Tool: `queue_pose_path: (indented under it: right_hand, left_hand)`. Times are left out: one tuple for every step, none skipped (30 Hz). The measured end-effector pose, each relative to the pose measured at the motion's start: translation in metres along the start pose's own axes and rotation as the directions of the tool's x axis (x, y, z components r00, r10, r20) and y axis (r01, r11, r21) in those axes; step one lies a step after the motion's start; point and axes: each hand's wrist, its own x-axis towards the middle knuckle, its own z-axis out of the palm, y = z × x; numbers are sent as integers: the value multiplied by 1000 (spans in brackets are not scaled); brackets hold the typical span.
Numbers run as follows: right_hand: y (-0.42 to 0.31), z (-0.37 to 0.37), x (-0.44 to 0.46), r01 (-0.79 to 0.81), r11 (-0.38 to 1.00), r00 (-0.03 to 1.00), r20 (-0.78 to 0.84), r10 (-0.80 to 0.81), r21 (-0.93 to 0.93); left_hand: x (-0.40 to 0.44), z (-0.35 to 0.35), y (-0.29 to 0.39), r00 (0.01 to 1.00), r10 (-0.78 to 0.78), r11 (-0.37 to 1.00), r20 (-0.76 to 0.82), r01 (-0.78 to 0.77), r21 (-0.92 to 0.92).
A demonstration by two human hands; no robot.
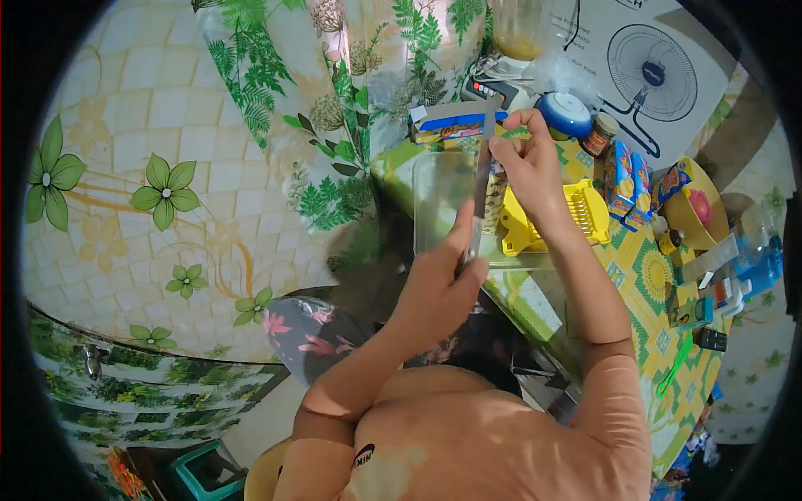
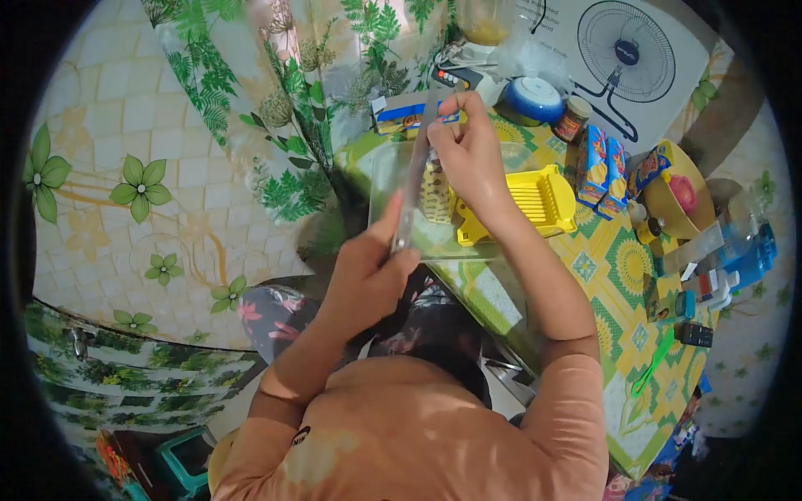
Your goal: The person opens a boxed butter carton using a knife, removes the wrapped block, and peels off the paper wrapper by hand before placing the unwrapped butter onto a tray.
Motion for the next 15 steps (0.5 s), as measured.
queue_pose_path:
  right_hand:
    - [-2, 2, 0, -5, 1000, 1000, -11, 5, 3]
    - [-5, 3, -1, -9, 1000, 1000, -24, 9, 6]
    - [-7, 3, -2, -14, 1000, 999, -37, 14, 7]
    - [-8, 2, -2, -9, 1000, 999, -33, 9, -7]
    - [-8, 0, -3, -5, 1000, 1000, -28, 5, -21]
    - [-7, -1, -3, -2, 999, 1000, -24, 1, -33]
    - [-6, 1, -1, 17, 998, 999, -33, -19, -59]
    - [-5, 4, -1, 30, 996, 999, -40, -34, -82]
    - [-4, 8, -3, 42, 994, 998, -46, -47, -103]
    - [-4, 11, -5, 44, 993, 997, -54, -50, -111]
    - [-5, 13, -5, 53, 991, 996, -63, -61, -121]
    - [-7, 14, -4, 66, 989, 994, -73, -76, -132]
    - [-8, 14, -3, 57, 991, 995, -70, -66, -117]
    - [-6, 11, -2, 47, 993, 996, -68, -54, -104]
    - [-6, 7, -2, 34, 995, 997, -64, -40, -93]
  left_hand:
    - [8, 0, -1, 1000, 1, 998, 7, 0, -64]
    - [9, -1, 3, 1000, -18, 998, 19, 19, -67]
    - [11, -1, 7, 999, -36, 997, 31, 38, -69]
    - [4, -3, 18, 996, -78, 997, 43, 78, -14]
    - [-2, -2, 24, 991, -120, 992, 52, 118, 41]
    - [-4, 0, 19, 999, -34, 999, 20, 34, 23]
    - [-8, 3, 11, 999, 48, 999, -14, -47, 10]
    - [-12, 4, 5, 991, 121, 993, -51, -121, -1]
    - [-6, 5, 4, 995, 93, 995, -49, -91, 26]
    - [10, 3, 5, 996, 70, 996, -50, -68, 55]
    - [20, 2, 7, 997, 55, 995, -53, -51, 84]
    - [21, 0, 7, 998, 31, 997, -46, -28, 70]
    - [22, -1, 7, 999, 10, 998, -36, -8, 55]
    - [25, 0, 8, 1000, -12, 999, -24, 13, 38]
    - [16, 2, 9, 1000, -2, 1000, -27, 2, -28]
